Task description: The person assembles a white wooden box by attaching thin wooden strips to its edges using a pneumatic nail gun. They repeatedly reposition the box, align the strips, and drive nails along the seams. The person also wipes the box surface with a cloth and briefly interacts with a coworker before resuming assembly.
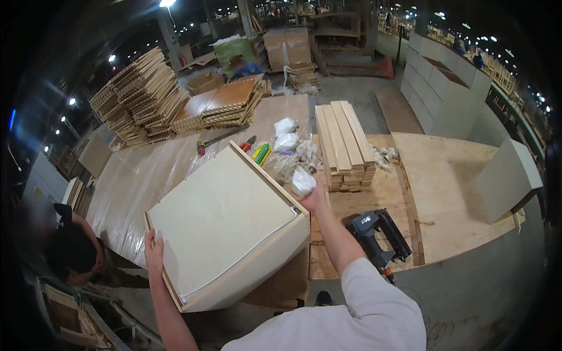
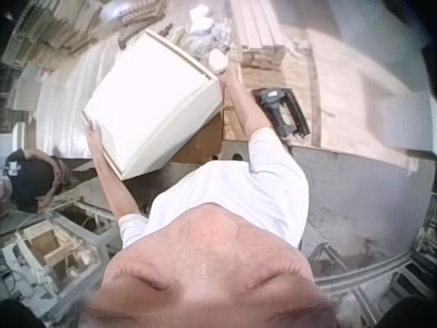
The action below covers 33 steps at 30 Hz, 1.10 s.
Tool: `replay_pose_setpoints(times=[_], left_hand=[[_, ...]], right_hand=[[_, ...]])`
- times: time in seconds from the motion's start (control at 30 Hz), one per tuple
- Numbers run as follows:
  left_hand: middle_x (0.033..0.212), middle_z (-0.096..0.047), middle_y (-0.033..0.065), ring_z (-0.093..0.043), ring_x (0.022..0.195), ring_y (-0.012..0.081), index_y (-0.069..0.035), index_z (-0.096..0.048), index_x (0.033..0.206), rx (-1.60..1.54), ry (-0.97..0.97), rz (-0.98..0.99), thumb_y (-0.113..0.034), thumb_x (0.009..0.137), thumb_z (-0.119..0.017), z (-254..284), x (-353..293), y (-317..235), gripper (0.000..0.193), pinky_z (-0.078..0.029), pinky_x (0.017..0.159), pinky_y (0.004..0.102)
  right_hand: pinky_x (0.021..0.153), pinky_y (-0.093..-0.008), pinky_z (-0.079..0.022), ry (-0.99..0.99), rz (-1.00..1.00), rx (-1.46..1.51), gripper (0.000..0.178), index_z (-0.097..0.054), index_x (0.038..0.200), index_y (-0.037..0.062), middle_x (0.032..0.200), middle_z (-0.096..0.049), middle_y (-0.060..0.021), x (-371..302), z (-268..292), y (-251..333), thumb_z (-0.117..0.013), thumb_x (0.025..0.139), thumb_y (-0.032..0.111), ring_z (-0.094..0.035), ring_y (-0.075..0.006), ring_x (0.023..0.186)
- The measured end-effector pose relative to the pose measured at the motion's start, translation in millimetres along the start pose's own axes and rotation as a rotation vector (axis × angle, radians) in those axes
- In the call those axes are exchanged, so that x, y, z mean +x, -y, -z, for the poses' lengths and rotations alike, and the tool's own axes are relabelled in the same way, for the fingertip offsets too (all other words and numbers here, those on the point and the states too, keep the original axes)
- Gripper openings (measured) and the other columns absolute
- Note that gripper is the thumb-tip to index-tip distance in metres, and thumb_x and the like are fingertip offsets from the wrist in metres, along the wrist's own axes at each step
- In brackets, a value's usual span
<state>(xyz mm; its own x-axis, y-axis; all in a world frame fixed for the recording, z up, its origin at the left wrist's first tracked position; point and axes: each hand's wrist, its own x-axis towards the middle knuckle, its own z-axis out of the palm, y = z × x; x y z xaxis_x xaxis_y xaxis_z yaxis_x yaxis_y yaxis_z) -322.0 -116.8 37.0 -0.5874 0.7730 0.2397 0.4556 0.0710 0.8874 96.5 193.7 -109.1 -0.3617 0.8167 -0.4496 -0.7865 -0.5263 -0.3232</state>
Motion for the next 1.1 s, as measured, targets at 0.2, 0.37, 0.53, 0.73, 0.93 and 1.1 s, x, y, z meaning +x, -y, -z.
replay_pose_setpoints(times=[0.2,0.37,0.53,0.73,0.93,1.1], left_hand=[[0.142,-0.04,0.0142,-0.039,0.129,0.0246,-0.002,-0.033,0.143,-0.013,0.003,0.055,-0.009,0.091,-0.052,2.9,-1.5,3.9,0.056,-0.029,0.109,0.0336],[0.138,-0.042,0.0139,-0.044,0.12,0.0213,-0.004,-0.024,0.147,0.002,-0.057,0.059,-0.009,0.092,-0.051,6.1,-5.1,20.4,0.061,-0.035,0.103,0.032],[0.14,-0.039,0.0164,-0.043,0.124,0.0232,-0.002,-0.026,0.146,-0.099,-0.009,0.012,-0.009,0.091,-0.054,-3.2,0.8,10.6,0.062,-0.035,0.104,0.0326],[0.139,-0.041,0.0173,-0.043,0.124,0.0239,0.0,-0.028,0.144,-0.139,-0.027,0.051,-0.01,0.09,-0.055,-9.5,-2.5,-3.2,0.061,-0.036,0.103,0.0326],[0.137,-0.043,0.0174,-0.045,0.122,0.0249,0.001,-0.03,0.143,-0.037,-0.089,-0.01,-0.011,0.089,-0.056,2.1,-4.9,10.6,0.061,-0.037,0.102,0.0332],[0.138,-0.043,0.0173,-0.045,0.123,0.025,-0.002,-0.031,0.144,-0.037,-0.017,0.002,-0.013,0.088,-0.057,-6.8,1.0,7.4,0.063,-0.036,0.103,0.0339]], right_hand=[[0.08,-0.0425,-0.046,-0.025,0.126,-0.701,0.046,-0.052,0.124,0.0102,0.108,-0.058,-0.0031,-38.2,-3.3,5.3,-0.061,0.09,0.04,-0.057,-0.0242,0.099],[0.077,-0.0393,-0.047,-0.267,1.43,-1.596,0.032,-0.061,0.103,0.0083,0.1,-0.059,-0.008,-95.9,-22.3,72.2,-0.071,0.08,0.028,-0.06,-0.0274,0.085],[0.08,-0.0424,-0.048,-0.606,1.332,-1.983,0.03,-0.062,0.101,0.0086,0.103,-0.054,-0.0116,-98.5,-20.0,114.2,-0.069,0.078,0.025,-0.056,-0.0302,0.095],[0.078,-0.0398,-0.05,-0.485,1.319,-1.671,0.028,-0.061,0.103,0.0059,0.097,-0.058,-0.0117,-93.0,-18.0,122.9,-0.065,0.079,0.02,-0.059,-0.0297,0.092],[0.048,-0.0302,-0.05,0.01,0.711,-0.344,0.034,-0.056,0.112,0.0014,0.079,-0.063,-0.0095,-117.5,0.6,123.1,-0.05,0.092,0.028,-0.061,-0.0181,0.057],[0.049,-0.0287,-0.048,0.033,0.43,-0.347,0.024,-0.051,0.109,0.0015,0.083,-0.064,-0.0121,-136.4,22.9,128.1,-0.049,0.095,0.021,-0.059,-0.0163,0.06]])
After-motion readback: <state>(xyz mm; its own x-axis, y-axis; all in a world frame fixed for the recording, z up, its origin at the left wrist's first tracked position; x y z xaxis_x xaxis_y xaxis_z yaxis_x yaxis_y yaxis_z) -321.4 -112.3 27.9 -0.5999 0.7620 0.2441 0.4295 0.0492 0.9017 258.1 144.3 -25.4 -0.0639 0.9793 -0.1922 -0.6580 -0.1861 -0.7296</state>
